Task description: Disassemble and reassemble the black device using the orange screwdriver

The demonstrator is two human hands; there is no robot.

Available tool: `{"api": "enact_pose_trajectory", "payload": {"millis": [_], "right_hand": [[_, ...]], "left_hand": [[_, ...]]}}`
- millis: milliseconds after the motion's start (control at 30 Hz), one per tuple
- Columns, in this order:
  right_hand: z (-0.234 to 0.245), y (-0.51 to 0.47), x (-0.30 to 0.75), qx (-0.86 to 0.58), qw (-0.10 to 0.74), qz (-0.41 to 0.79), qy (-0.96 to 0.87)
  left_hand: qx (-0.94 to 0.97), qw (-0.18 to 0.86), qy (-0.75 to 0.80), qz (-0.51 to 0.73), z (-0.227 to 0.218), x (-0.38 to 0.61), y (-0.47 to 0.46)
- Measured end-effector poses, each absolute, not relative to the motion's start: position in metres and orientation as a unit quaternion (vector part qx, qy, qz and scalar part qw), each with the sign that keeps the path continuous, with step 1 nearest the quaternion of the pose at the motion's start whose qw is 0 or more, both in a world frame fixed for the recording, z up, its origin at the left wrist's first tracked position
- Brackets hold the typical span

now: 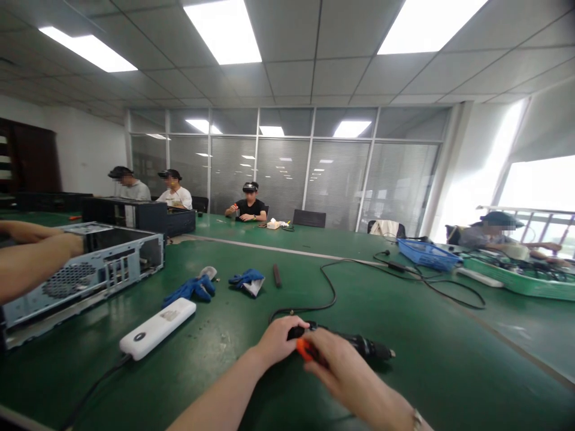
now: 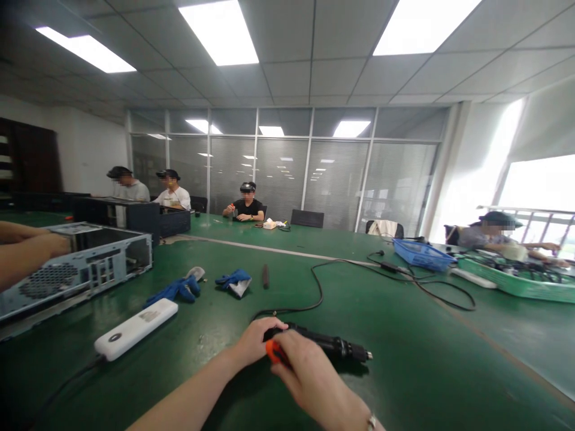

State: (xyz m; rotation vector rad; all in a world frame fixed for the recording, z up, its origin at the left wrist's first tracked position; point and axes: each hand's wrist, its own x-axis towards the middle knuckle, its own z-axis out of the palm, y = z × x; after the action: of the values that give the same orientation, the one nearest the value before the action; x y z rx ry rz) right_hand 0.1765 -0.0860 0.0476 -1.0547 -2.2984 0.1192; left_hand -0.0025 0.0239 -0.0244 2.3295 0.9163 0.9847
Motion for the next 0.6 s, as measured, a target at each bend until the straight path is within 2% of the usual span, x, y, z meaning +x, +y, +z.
{"api": "enact_pose_trajectory", "payload": {"millis": [100, 167, 333, 600], "right_hand": [[0.040, -0.066, 0.191, -0.449, 0.512, -0.017, -0.732], [0.027, -0.058, 0.201, -0.454, 0.587, -0.059, -0.668], [0.003, -0.055, 0.205, -0.418, 0.602, -0.087, -0.674], [0.006, -0.053, 0.192, -0.378, 0.539, -0.141, -0.740]], "left_hand": [[0.839, 0.231, 0.345, 0.352, -0.025, -0.003, 0.024], [0.834, 0.238, 0.356, 0.348, -0.024, -0.003, 0.024], [0.830, 0.243, 0.370, 0.341, -0.022, -0.002, 0.023], [0.829, 0.248, 0.367, 0.341, -0.021, -0.002, 0.023]]}}
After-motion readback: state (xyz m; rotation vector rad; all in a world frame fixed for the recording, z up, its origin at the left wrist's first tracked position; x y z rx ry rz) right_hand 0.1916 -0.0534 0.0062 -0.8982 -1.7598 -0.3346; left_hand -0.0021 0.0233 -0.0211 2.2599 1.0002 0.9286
